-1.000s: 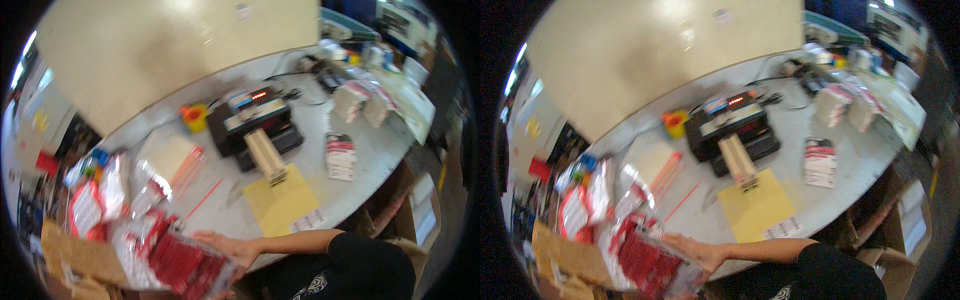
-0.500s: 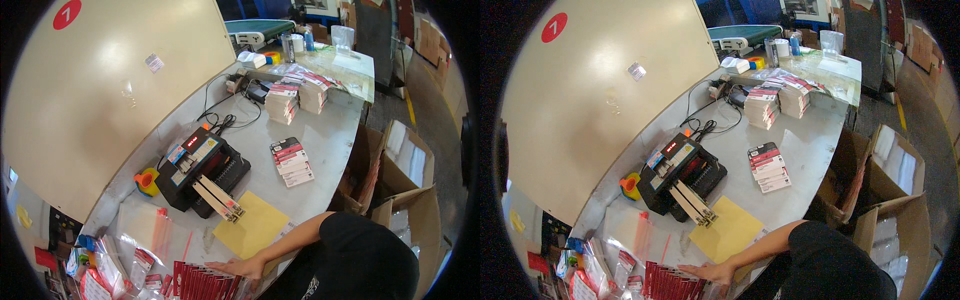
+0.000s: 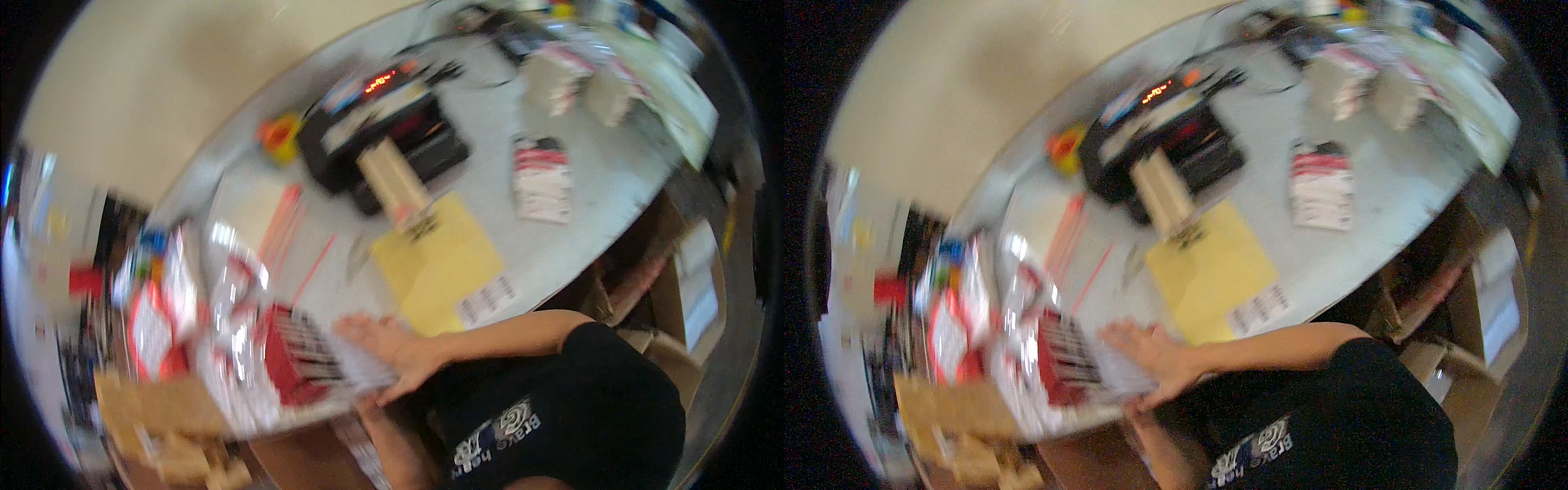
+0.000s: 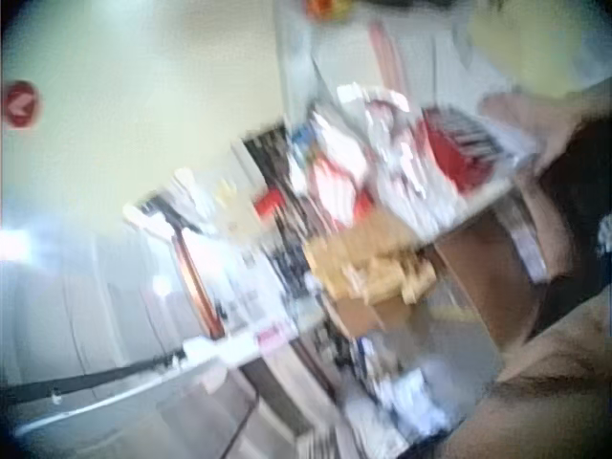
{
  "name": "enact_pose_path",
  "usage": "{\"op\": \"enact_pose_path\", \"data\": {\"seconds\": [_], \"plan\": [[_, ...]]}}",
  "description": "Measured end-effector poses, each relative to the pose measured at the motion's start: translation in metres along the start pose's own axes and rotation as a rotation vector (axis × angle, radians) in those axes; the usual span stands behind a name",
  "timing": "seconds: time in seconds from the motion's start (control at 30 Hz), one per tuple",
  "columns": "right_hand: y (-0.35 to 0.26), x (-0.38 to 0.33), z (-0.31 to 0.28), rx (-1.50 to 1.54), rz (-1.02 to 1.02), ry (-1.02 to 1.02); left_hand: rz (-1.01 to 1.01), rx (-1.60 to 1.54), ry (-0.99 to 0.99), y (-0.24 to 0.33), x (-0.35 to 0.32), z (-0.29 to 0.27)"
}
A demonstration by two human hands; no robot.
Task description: The person places plastic mixing palettes into clear plastic bags, inserts product labels, and seals them using a heat sealer. The person stacks the sealed packages and places them into a cardboard box.
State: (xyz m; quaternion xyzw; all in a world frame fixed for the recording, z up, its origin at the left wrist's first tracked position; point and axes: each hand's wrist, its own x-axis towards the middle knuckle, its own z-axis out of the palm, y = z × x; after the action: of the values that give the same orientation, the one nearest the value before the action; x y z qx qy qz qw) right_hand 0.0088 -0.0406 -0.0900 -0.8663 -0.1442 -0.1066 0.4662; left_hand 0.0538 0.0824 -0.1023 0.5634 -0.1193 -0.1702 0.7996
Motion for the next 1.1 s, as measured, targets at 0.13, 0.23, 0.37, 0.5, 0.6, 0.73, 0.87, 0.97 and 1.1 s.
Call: {"op": "enact_pose_path", "data": {"seconds": [0.13, 0.23, 0.37, 0.5, 0.6, 0.73, 0.87, 0.97, 1.1], "plan": [[-0.05, -0.016, -0.017, -0.121, 0.039, 0.009, 0.044, -0.224, 0.16, -0.003, -0.038, 0.001], [-0.073, -0.023, -0.035, -0.09, 0.081, -0.027, 0.098, -0.308, 0.229, -0.004, -0.059, 0.012], [-0.095, -0.037, -0.052, -0.064, 0.094, -0.01, 0.118, -0.369, 0.25, -0.005, -0.069, 0.025], [-0.118, -0.061, -0.05, -0.355, -0.117, 0.29, 0.131, -0.389, 0.274, -0.004, -0.067, 0.026], [-0.125, -0.069, -0.04, -0.397, -0.143, 0.365, 0.143, -0.411, 0.281, -0.003, -0.062, 0.021], [-0.125, -0.068, -0.032, -0.417, -0.163, 0.406, 0.15, -0.421, 0.283, -0.001, -0.057, 0.016], [-0.126, -0.068, -0.029, -0.413, -0.195, 0.408, 0.154, -0.426, 0.295, 0.0, -0.06, 0.013], [-0.129, -0.07, -0.023, -0.426, -0.191, 0.407, 0.154, -0.433, 0.304, 0.0, -0.062, 0.01], [-0.132, -0.07, -0.018, -0.488, -0.19, 0.43, 0.156, -0.435, 0.305, 0.001, -0.063, 0.007]]}}
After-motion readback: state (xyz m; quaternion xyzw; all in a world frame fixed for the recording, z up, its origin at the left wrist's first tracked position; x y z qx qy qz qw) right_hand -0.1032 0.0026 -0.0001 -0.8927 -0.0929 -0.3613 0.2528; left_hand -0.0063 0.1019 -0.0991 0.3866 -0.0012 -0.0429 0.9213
